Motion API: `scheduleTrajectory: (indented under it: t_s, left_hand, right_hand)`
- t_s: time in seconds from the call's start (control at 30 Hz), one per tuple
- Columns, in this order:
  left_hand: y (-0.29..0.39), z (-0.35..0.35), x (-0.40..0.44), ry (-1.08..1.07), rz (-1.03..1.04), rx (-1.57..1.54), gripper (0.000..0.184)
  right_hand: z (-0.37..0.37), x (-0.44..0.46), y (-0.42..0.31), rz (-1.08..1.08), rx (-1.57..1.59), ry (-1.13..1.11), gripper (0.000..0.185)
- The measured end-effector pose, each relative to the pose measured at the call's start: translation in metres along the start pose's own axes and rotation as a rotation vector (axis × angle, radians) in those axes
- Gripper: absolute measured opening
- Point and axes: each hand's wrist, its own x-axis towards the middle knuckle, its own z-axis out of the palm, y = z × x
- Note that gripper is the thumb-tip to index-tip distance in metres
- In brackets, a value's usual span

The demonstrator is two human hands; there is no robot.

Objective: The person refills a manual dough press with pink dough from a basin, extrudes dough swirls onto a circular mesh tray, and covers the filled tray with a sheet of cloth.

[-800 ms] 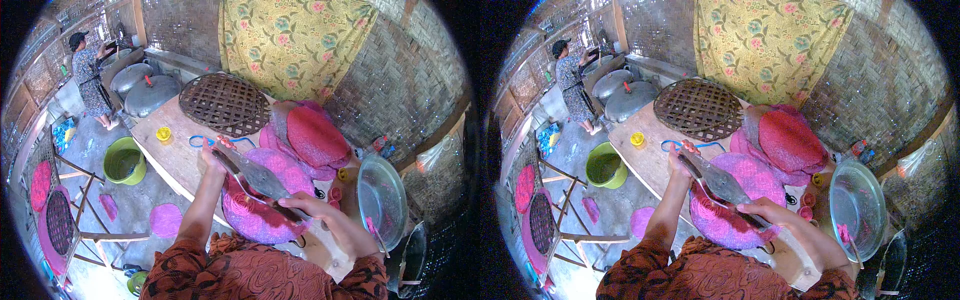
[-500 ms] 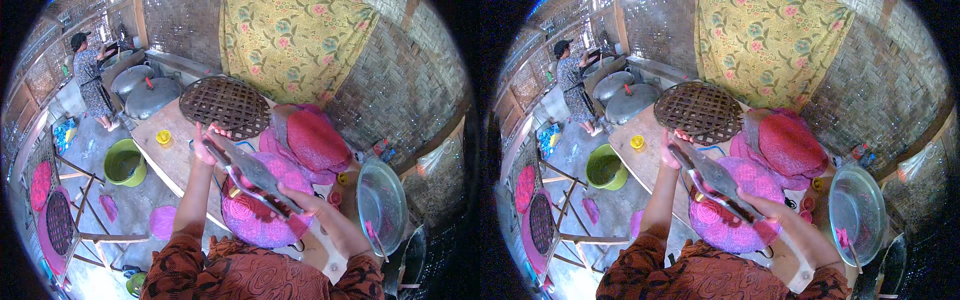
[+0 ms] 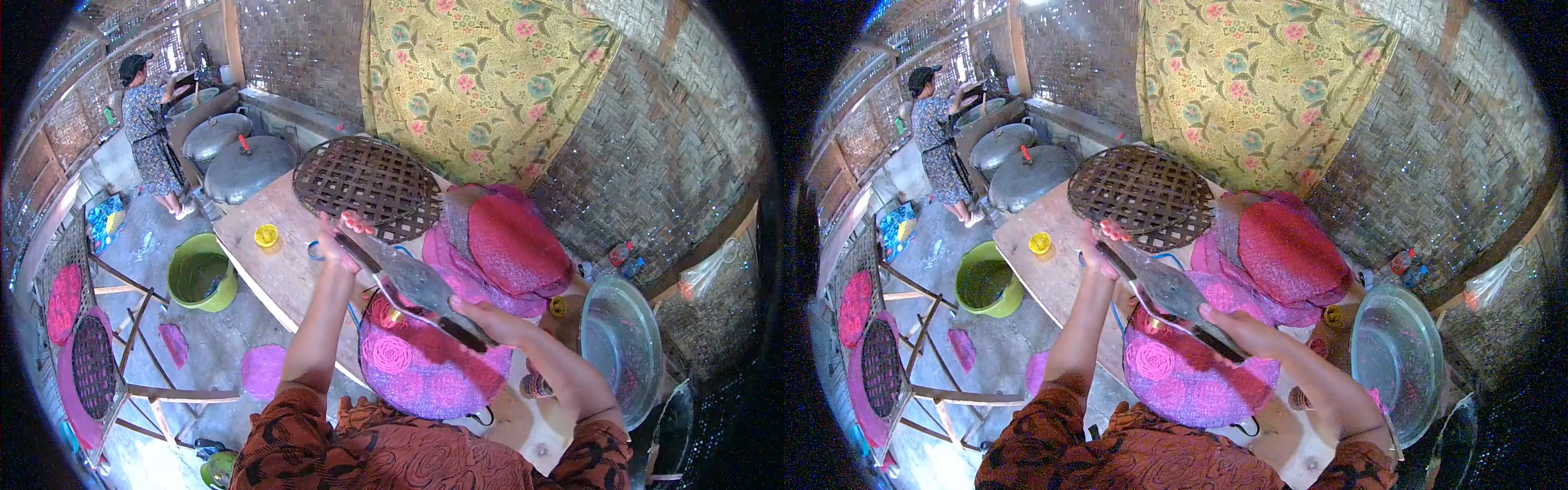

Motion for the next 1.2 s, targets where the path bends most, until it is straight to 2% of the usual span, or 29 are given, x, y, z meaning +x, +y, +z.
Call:
scheduleTrajectory:
  t_s: [0.1,0.17,0.3,0.33,0.37,0.43,0.6,0.7,0.77,0.83,0.9,0.97,1.03,1.1,1.2]
  left_hand:
    - [-0.008,0.000,0.001,0.062,0.015,-0.016,0.042]
    - [-0.008,-0.007,0.018,0.040,0.027,-0.007,0.055]
    - [0.012,0.007,0.019,0.084,0.015,0.011,0.055]
    - [0.014,0.007,0.016,0.071,0.011,-0.040,0.055]
    - [0.012,0.007,0.011,0.071,0.009,-0.038,0.055]
    - [0.008,0.008,-0.002,0.192,0.018,0.000,0.056]
    - [-0.015,-0.025,0.010,0.241,0.011,-0.020,0.048]
    - [-0.005,-0.044,0.023,0.114,-0.027,-0.016,0.049]
    - [0.002,-0.032,0.029,0.090,-0.010,-0.015,0.049]
    - [0.010,-0.014,0.037,-0.038,-0.044,-0.015,0.049]
    - [0.004,-0.005,0.046,-0.053,-0.062,-0.031,0.049]
    - [-0.006,-0.007,0.056,0.005,-0.069,-0.071,0.058]
    - [-0.024,-0.024,0.064,0.014,-0.069,-0.084,0.059]
    - [-0.042,-0.034,0.071,0.193,-0.071,-0.085,0.060]
    - [-0.046,-0.035,0.084,0.133,-0.052,-0.064,0.056]
  right_hand:
    - [-0.010,-0.002,-0.007,0.023,-0.069,0.045,0.070]
    - [-0.010,0.000,-0.012,-0.087,-0.143,0.118,0.070]
    - [0.002,0.023,-0.002,-0.125,-0.113,0.194,0.070]
    - [0.002,0.019,-0.005,-0.064,-0.068,0.097,0.069]
    - [0.001,0.014,-0.008,-0.064,-0.065,0.096,0.069]
    - [-0.005,0.005,-0.007,-0.042,-0.063,0.024,0.069]
    - [-0.017,0.017,-0.002,-0.006,-0.108,0.108,0.067]
    - [-0.021,0.055,0.026,-0.049,-0.106,0.107,0.065]
    - [-0.016,0.062,0.025,-0.079,-0.096,0.086,0.063]
    - [-0.013,0.061,0.020,-0.074,0.088,-0.030,0.061]
    - [-0.025,0.054,0.011,-0.032,0.109,-0.111,0.062]
    - [-0.036,0.041,-0.005,0.000,0.082,-0.095,0.062]
    - [-0.047,0.038,-0.007,-0.017,0.019,-0.037,0.062]
    - [-0.060,0.035,-0.010,0.086,-0.066,0.035,0.063]
    - [-0.068,0.050,-0.004,0.051,-0.102,0.119,0.063]
